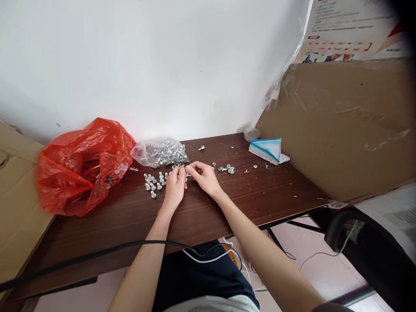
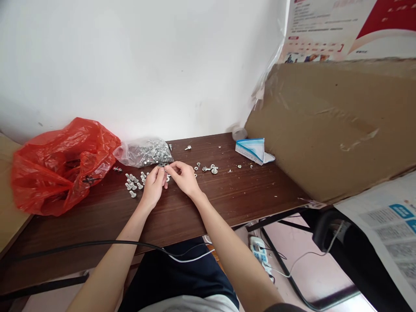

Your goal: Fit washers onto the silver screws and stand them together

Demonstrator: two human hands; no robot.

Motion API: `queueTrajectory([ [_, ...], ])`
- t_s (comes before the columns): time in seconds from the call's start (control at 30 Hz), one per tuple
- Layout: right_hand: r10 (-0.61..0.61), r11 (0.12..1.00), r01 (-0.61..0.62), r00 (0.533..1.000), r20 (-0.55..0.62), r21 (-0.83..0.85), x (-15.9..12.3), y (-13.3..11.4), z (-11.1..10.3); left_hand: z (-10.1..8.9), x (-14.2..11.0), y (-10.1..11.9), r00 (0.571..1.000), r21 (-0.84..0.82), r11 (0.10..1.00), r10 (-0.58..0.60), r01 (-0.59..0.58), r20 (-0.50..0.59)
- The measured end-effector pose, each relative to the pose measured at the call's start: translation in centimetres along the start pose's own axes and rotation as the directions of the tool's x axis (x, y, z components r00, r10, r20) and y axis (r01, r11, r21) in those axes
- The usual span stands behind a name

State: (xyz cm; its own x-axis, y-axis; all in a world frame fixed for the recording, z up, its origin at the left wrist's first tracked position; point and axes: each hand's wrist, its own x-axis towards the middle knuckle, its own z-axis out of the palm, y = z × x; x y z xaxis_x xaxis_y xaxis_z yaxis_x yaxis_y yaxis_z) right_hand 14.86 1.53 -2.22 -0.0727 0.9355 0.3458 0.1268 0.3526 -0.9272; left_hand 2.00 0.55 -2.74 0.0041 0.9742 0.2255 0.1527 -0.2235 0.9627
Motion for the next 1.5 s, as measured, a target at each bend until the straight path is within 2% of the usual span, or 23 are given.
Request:
queueTrajectory([
  [0.27, 0.000, 0.976, -0.006, 1.000, 0.026, 0.216, 0.0, -0.4, 0.0, 0.0, -0.1, 0.0, 1.000, 0.010, 1.000, 0.003, -0.003, 0.013],
  [0.5, -0.043, 0.947, 0.028, 0.998, 0.037, 0.321, -0.1, -1.0, -0.3, 0.0, 0.0, 0.0, 1.000, 0.002, 1.000, 0.000, 0.000, 0.011],
  [0.9, -0.023, 0.859, -0.007, 0.998, 0.052, 0.512, 0.1, -0.7, -0.7, 0.0, 0.0, 0.1, 1.000, 0.015, 1.000, -0.012, 0.012, 0.025],
  [1.0, -0.016, 0.896, 0.008, 1.000, 0.014, 0.443, 0.1, -0.7, -0.7, 0.0, 0.0, 0.2, 1.000, 0.017, 1.000, -0.005, 0.004, 0.022],
  [1.13, -0.002, 0.974, 0.011, 0.999, -0.039, 0.225, 0.1, -0.7, -0.4, 0.0, -0.1, 0.2, 1.000, 0.016, 1.000, 0.004, -0.004, 0.019],
  [1.27, -0.064, 0.998, 0.064, 0.998, 0.007, 0.001, -0.1, -0.4, 0.0, 0.0, 0.0, -0.1, 1.000, 0.013, 1.000, 0.010, -0.011, 0.018],
  [1.33, -0.070, 0.997, 0.071, 0.997, 0.022, -0.032, -0.1, -0.2, 0.0, 0.0, 0.0, -0.1, 1.000, 0.013, 1.000, 0.010, -0.010, 0.016],
  [1.5, -0.071, 0.997, 0.071, 0.997, 0.004, 0.018, 0.0, 0.2, -0.1, 0.0, -0.1, 0.3, 1.000, 0.025, 1.000, 0.009, -0.009, 0.013],
])
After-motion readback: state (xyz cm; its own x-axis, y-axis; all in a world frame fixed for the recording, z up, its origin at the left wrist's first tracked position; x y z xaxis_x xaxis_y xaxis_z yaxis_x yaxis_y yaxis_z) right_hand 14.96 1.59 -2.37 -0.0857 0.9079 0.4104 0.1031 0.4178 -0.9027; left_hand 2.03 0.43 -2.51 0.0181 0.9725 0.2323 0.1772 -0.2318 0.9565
